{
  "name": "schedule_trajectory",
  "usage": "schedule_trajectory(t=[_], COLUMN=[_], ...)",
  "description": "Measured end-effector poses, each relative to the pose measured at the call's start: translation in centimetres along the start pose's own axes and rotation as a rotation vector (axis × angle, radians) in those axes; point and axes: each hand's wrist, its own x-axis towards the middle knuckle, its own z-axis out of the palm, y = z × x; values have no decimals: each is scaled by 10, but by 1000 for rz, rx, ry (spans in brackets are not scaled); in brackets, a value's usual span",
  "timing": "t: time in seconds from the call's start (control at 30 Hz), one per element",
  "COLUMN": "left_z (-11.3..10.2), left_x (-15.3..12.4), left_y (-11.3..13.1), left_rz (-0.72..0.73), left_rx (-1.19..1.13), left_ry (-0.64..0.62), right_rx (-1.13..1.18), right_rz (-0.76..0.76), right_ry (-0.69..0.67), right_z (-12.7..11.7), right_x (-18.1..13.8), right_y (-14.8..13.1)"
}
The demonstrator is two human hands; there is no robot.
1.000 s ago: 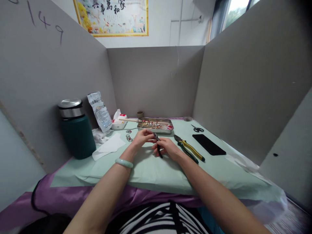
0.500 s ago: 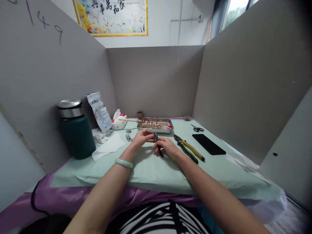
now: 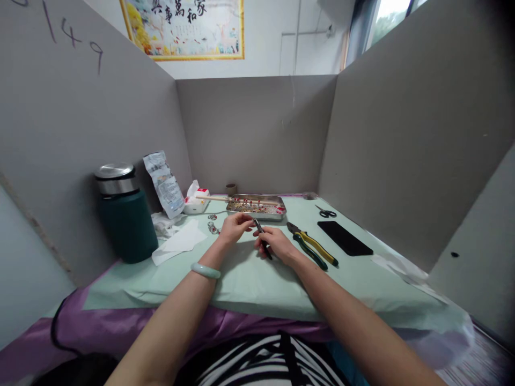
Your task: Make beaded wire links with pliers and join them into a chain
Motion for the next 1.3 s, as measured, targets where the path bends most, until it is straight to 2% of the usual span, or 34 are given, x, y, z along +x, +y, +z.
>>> schedule_trajectory(t=[0.2,0.57,0.67,0.87,1.1,1.3], left_z=[1,5,8,10,9,9], left_x=[0,-3,-3,-3,-6,-5], left_y=[-6,-4,-2,5,12,5], left_rz=[70,71,64,-77,-120,-103], left_rx=[122,220,173,-84,-134,-115], left_ry=[33,103,106,81,48,24], right_rx=[-7,-28,-17,58,60,30], right_rz=[2,29,30,68,81,50], right_ry=[8,45,47,16,28,36], right_z=[-1,4,5,3,5,5], right_x=[1,6,6,2,2,4], right_y=[2,2,0,-6,-6,-2])
